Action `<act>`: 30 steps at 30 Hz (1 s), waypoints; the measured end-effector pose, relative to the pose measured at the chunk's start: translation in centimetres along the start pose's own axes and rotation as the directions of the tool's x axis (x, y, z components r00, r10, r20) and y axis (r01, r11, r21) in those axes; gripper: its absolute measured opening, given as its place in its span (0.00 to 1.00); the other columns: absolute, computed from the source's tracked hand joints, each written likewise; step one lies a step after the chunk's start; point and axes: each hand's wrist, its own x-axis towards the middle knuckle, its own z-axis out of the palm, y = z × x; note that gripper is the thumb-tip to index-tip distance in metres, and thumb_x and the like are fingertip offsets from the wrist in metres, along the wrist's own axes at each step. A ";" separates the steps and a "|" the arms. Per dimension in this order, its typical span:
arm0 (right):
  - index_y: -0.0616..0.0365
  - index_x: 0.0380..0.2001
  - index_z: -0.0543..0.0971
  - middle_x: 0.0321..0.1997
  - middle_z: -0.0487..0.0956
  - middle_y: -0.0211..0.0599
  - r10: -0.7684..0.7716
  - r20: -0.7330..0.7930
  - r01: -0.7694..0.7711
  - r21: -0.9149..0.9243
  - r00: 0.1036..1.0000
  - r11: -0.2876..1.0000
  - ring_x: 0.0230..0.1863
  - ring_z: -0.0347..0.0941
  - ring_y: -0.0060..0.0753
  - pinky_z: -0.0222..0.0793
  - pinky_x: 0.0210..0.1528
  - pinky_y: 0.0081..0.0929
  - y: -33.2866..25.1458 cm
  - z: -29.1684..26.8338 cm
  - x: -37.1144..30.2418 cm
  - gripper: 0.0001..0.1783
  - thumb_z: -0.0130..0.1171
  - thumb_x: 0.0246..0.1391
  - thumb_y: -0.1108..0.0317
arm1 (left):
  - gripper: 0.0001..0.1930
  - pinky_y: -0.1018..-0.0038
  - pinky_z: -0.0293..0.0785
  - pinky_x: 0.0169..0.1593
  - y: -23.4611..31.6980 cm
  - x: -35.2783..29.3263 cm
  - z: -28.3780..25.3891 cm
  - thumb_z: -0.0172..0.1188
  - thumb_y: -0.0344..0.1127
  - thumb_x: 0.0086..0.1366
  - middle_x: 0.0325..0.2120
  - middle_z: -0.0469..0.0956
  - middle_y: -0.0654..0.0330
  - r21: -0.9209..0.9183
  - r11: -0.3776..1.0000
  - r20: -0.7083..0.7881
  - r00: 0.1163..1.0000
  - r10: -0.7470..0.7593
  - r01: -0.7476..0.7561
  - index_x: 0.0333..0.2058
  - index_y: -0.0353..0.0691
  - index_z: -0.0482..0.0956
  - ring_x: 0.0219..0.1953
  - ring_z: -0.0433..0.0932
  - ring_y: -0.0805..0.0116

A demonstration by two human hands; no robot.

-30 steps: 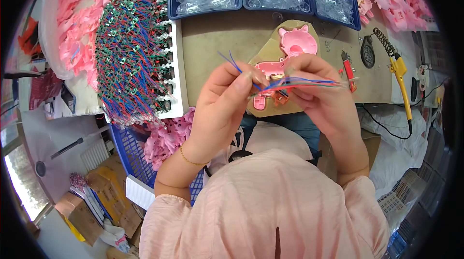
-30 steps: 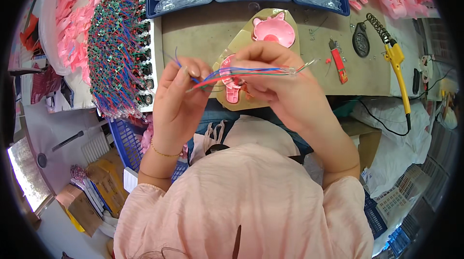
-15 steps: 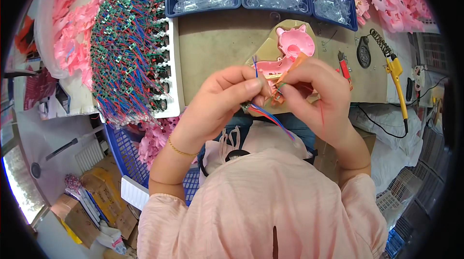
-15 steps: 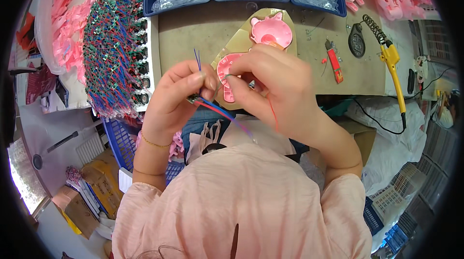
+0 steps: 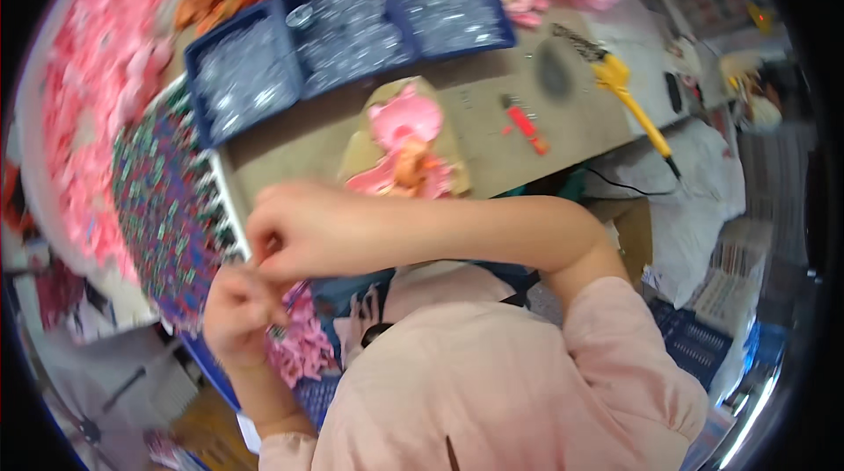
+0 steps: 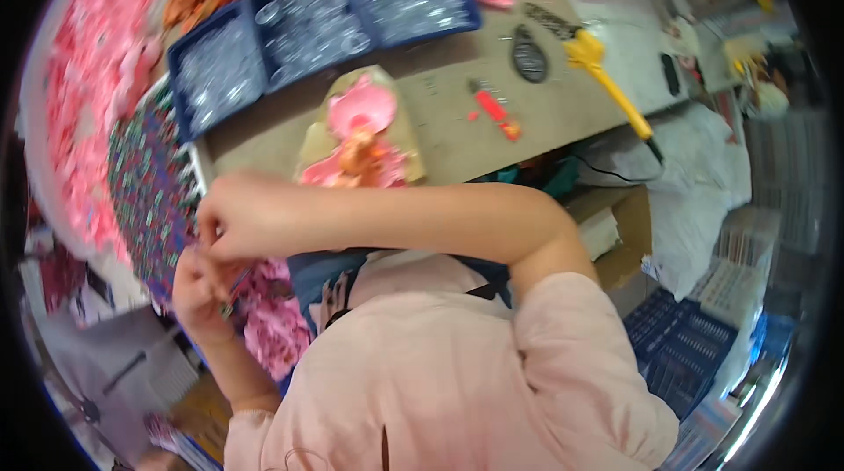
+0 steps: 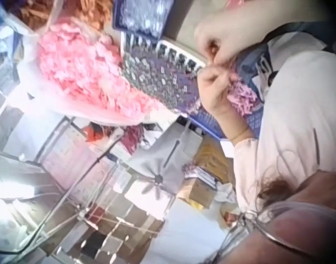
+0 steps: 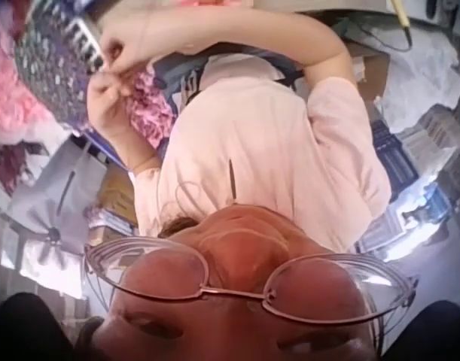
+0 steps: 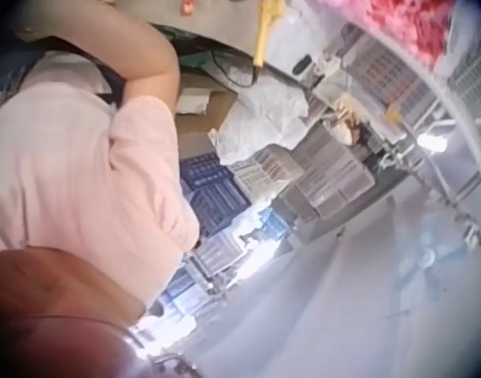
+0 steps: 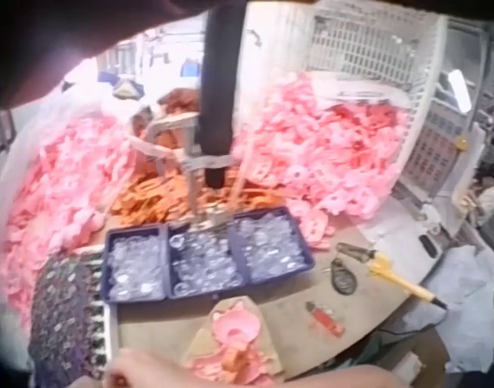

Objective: Assembling plastic toy ponies by installing internal components and securing the outer shell.

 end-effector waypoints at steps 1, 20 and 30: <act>0.64 0.21 0.77 0.26 0.76 0.41 0.053 0.082 -0.069 0.194 0.995 0.979 0.27 0.73 0.31 0.68 0.30 0.27 0.1 0.4 0.7 0.10 0.59 0.42 0.66 | 0.14 0.74 0.68 0.31 0.2 -0.1 -0.2 0.65 0.38 0.45 0.16 0.77 0.55 0.102 0.990 0.014 0.995 0.099 -0.100 0.13 0.33 0.76 0.19 0.73 0.67; 0.61 0.60 0.60 0.57 0.68 0.37 -0.163 -0.975 -0.254 -0.197 0.149 0.947 0.52 0.68 0.25 0.62 0.55 0.25 10.9 -15.5 -29.3 0.32 0.58 0.53 0.71 | 0.09 0.81 0.68 0.36 -6.0 7.9 4.4 0.59 0.31 0.58 0.28 0.76 0.61 0.614 0.787 -0.189 0.958 0.216 -0.057 0.37 0.34 0.80 0.31 0.73 0.76; 0.58 0.55 0.68 0.45 0.76 0.39 -0.190 -0.893 -0.727 -0.443 0.407 0.525 0.38 0.71 0.21 0.66 0.40 0.16 5.6 -17.3 -26.1 0.22 0.54 0.57 0.68 | 0.07 0.76 0.67 0.36 -4.8 5.4 3.9 0.63 0.30 0.52 0.25 0.75 0.64 0.844 0.470 0.083 0.929 0.361 -0.258 0.32 0.39 0.80 0.29 0.72 0.71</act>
